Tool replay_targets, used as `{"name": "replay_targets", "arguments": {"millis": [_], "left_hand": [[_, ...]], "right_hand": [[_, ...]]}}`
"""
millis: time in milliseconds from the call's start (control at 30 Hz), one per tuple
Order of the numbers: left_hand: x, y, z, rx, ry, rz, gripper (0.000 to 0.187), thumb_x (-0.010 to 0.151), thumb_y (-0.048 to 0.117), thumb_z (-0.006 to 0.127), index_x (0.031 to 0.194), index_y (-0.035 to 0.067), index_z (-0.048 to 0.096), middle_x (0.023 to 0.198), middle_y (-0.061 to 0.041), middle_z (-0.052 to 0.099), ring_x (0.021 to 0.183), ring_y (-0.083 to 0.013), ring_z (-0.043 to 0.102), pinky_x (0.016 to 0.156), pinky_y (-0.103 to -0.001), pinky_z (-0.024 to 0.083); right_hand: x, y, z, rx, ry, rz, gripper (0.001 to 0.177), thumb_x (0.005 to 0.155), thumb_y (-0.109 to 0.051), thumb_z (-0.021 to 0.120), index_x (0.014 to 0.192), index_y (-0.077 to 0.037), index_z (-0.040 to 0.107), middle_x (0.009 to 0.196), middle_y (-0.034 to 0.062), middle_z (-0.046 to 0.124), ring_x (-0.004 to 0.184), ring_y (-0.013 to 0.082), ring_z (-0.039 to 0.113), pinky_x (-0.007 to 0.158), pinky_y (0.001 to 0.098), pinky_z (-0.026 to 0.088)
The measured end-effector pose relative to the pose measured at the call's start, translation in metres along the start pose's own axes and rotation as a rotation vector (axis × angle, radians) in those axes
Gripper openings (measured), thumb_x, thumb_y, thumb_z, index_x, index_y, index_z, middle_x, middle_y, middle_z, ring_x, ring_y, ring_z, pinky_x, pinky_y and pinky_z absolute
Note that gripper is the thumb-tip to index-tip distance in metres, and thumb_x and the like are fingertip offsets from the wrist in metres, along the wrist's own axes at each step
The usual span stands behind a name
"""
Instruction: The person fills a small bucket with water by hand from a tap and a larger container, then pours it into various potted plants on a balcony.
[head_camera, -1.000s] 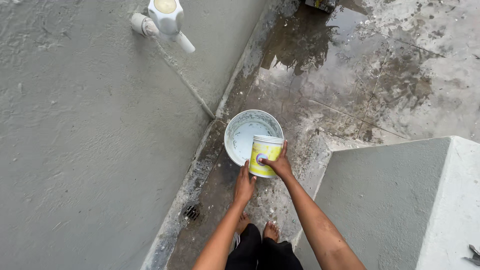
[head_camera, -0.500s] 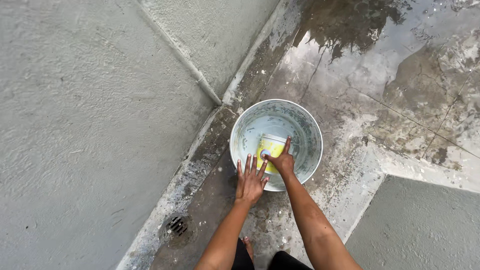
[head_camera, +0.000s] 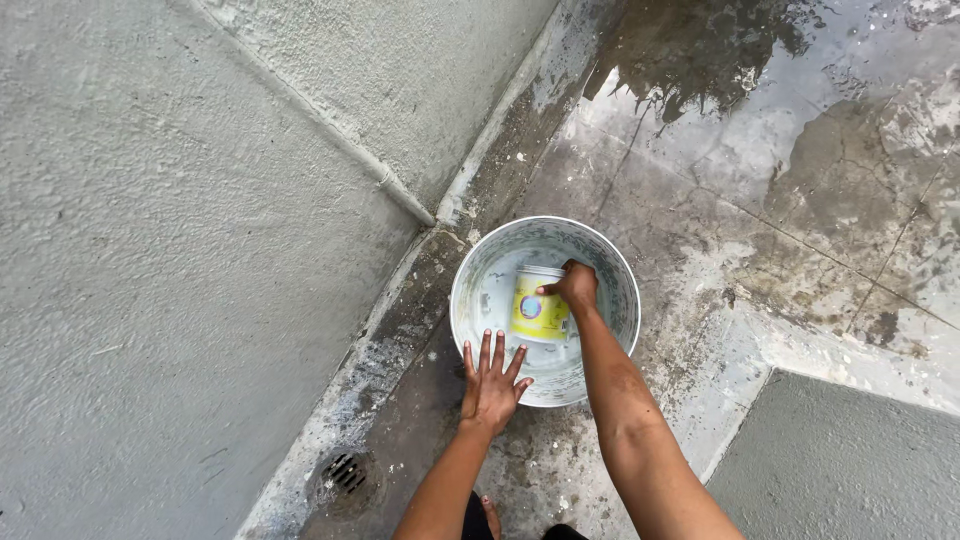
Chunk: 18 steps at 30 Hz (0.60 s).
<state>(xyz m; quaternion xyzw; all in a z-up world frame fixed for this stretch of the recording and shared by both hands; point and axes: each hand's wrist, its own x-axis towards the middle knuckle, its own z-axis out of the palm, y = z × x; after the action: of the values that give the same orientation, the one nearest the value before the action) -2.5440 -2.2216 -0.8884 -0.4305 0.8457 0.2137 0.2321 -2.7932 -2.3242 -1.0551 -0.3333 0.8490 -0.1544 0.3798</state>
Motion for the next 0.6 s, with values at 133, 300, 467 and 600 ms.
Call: {"name": "replay_targets", "arguments": {"millis": [133,300,467,600], "left_hand": [[0.001,-0.001,0.002,0.022,-0.036,-0.015,0.068,0.103,0.059,0.021,0.164,0.031,0.011,0.172,-0.013,0.001,0.157,-0.0354,-0.012,0.119,-0.067,-0.012],[0.010,-0.015,-0.011,-0.067,-0.175,0.027,0.077,0.102,0.063,0.033,0.164,0.032,0.001,0.173,-0.015,-0.005,0.157,-0.0382,-0.014,0.123,-0.063,-0.011],[-0.031,-0.011,-0.052,-0.628,0.164,-0.168,0.117,0.083,0.043,0.081,0.164,0.022,-0.001,0.169,-0.025,-0.002,0.157,-0.0417,-0.002,0.126,-0.056,0.007],[-0.091,0.024,-0.124,-0.883,0.559,-0.069,0.120,0.076,0.027,0.087,0.162,0.020,0.003,0.168,-0.028,0.004,0.154,-0.0462,0.014,0.123,-0.055,0.025]], "right_hand": [[-0.013,-0.022,-0.009,0.092,0.132,-0.101,0.064,0.045,-0.019,0.103,0.098,0.000,0.072,0.092,0.0209,0.076,0.082,0.0275,0.075,0.076,0.0386,0.058],[-0.130,-0.041,-0.033,0.152,0.248,-0.317,0.037,0.058,-0.001,0.093,0.085,0.001,0.068,0.092,0.0197,0.072,0.079,0.0272,0.073,0.066,0.0404,0.059],[-0.238,-0.075,-0.110,0.249,0.344,-0.602,0.038,0.057,0.001,0.092,0.082,0.001,0.063,0.108,0.0150,0.073,0.095,0.0297,0.072,0.071,0.0418,0.059],[-0.314,-0.123,-0.174,0.287,0.248,-0.578,0.025,0.067,0.005,0.085,0.083,-0.002,0.067,0.139,0.0167,0.062,0.120,0.0306,0.067,0.075,0.0340,0.067]]}}
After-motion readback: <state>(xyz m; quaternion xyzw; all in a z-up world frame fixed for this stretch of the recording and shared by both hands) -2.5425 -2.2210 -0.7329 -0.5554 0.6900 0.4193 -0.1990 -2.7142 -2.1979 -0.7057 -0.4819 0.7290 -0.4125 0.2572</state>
